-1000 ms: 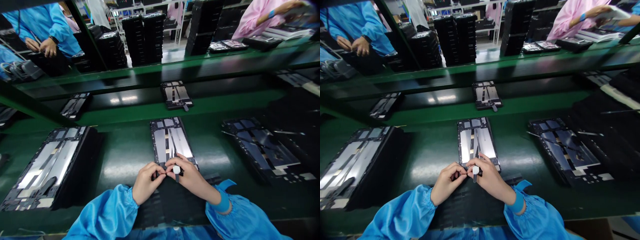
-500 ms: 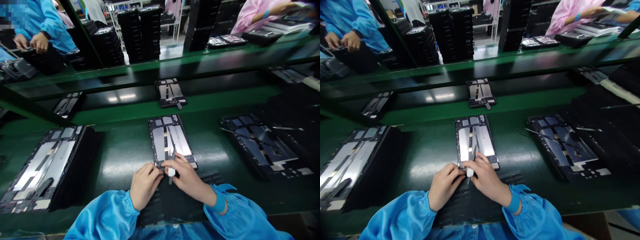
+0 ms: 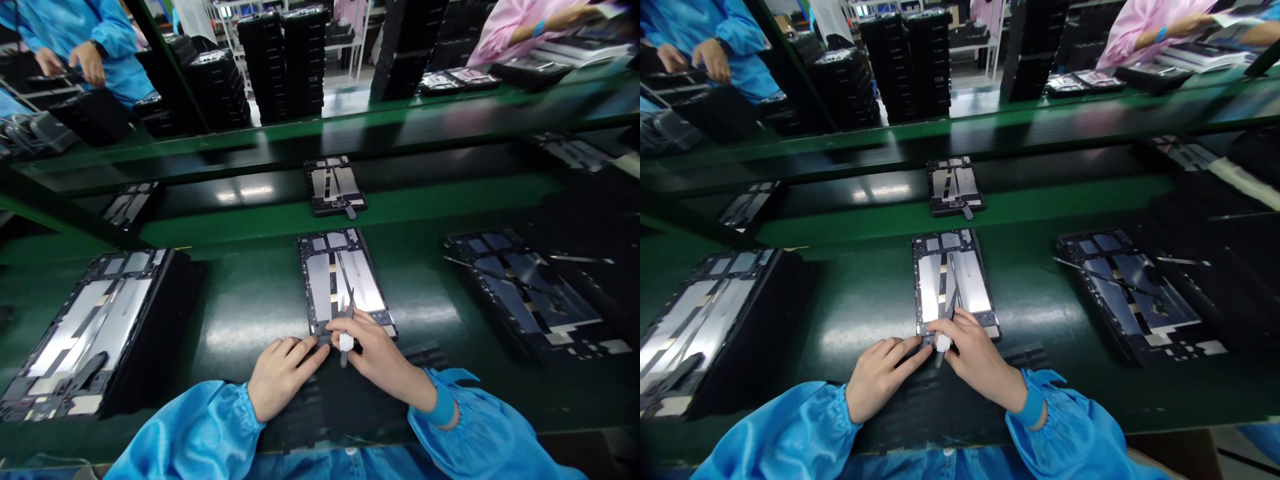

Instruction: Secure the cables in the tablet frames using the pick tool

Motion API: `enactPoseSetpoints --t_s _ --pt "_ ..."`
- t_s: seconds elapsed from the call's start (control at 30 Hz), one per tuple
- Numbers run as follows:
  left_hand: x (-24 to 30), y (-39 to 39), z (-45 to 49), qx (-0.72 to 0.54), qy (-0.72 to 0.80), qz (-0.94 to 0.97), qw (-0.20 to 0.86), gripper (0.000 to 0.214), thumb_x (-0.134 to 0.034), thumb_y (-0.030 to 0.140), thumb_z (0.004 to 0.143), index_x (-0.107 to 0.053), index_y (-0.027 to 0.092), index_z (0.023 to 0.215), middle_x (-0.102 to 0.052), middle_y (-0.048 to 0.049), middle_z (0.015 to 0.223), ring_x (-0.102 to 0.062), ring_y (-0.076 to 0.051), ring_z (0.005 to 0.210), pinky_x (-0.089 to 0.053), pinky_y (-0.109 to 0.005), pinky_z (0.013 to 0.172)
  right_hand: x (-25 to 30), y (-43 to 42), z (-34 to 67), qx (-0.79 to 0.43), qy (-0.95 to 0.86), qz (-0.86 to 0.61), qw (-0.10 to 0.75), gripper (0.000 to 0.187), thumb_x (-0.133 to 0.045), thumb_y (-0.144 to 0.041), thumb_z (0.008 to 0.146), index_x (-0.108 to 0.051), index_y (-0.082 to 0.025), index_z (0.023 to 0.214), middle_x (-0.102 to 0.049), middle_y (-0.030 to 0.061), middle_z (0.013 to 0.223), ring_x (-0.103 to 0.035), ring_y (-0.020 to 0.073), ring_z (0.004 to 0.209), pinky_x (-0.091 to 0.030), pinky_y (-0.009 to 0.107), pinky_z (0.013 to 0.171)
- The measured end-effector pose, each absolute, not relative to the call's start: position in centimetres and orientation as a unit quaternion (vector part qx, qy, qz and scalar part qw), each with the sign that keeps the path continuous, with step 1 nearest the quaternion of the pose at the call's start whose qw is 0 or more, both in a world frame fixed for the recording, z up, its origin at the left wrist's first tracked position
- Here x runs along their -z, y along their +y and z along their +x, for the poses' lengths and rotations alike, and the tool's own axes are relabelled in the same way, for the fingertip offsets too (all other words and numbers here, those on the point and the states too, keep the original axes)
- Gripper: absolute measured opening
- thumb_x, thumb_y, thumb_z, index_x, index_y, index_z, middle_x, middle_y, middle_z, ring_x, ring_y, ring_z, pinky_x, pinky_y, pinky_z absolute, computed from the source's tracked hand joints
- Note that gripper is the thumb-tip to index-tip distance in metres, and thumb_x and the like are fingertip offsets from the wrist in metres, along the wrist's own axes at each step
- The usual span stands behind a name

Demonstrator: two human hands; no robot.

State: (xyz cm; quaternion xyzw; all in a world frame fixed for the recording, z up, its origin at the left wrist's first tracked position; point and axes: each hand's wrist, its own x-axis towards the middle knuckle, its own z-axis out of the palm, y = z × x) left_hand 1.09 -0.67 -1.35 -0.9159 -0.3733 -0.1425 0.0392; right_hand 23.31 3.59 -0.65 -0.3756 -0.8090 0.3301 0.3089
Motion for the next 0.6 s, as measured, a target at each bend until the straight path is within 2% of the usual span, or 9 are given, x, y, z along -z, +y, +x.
enactPoseSetpoints --t_s 0.13,0.2,0.3,0.4,0.5,0.6 --pt "1.5 -0.5 1.1 0.144 -0.37 -0.917 0.049 0.037 -0.032 0.014 0.102 -0.051 0.022 0.132 -0.064 -0.0071 0.116 -0.057 -0.017 0.085 -0.047 -0.03 0.071 0.7 3.8 23.3 -0.33 -0.811 -0.374 0.306 0.043 -0.049 0.004 0.077 -0.06 -0.025 0.108 -0.071 0.0014 0.087 -0.067 0.0211 0.085 -0.043 0.049 0.101" --pt "1.6 -0.6 1.3 0.14 -0.377 -0.914 0.046 0.037 -0.033 0.013 0.101 -0.051 0.022 0.133 -0.063 -0.0076 0.115 -0.057 -0.018 0.084 -0.048 -0.031 0.071 0.5 3.7 23.7 -0.329 -0.803 -0.374 0.326 0.033 -0.052 -0.002 0.084 -0.062 -0.024 0.105 -0.072 0.0011 0.085 -0.068 0.0204 0.081 -0.043 0.049 0.102" --pt "1.9 -0.8 1.7 0.146 -0.396 -0.906 0.03 0.035 -0.036 0.014 0.101 -0.053 0.021 0.131 -0.062 -0.0086 0.114 -0.057 -0.018 0.085 -0.049 -0.031 0.072 0.1 3.0 24.7 -0.361 -0.763 -0.386 0.371 0.02 -0.052 -0.019 0.095 -0.065 -0.024 0.108 -0.072 0.0021 0.079 -0.068 0.0191 0.072 -0.055 0.037 0.081" --pt "2.2 -0.9 2.0 0.161 -0.406 -0.9 0.019 0.032 -0.04 0.015 0.1 -0.054 0.02 0.128 -0.061 -0.0087 0.112 -0.057 -0.018 0.085 -0.049 -0.03 0.072 -0.1 2.0 25.7 -0.421 -0.714 -0.41 0.381 0.031 -0.045 -0.03 0.1 -0.062 -0.026 0.126 -0.068 0.0023 0.076 -0.064 0.0159 0.061 -0.056 0.028 0.06" --pt "2.4 -0.8 2.1 0.174 -0.405 -0.897 0.016 0.031 -0.041 0.015 0.1 -0.055 0.02 0.127 -0.061 -0.0084 0.112 -0.058 -0.018 0.086 -0.05 -0.03 0.072 0.1 1.3 25.9 -0.485 -0.671 -0.428 0.363 0.033 -0.043 -0.033 0.101 -0.061 -0.026 0.128 -0.066 0.0011 0.075 -0.061 0.0126 0.054 -0.057 0.026 0.055" --pt "2.4 -0.8 2.1 0.181 -0.407 -0.895 0.017 0.032 -0.039 0.015 0.1 -0.056 0.021 0.127 -0.061 -0.0081 0.112 -0.058 -0.017 0.085 -0.049 -0.029 0.071 0.5 1.1 25.5 -0.518 -0.633 -0.462 0.343 0.028 -0.049 -0.032 0.097 -0.064 -0.022 0.118 -0.067 0.0008 0.071 -0.061 0.0127 0.052 -0.056 0.025 0.051"
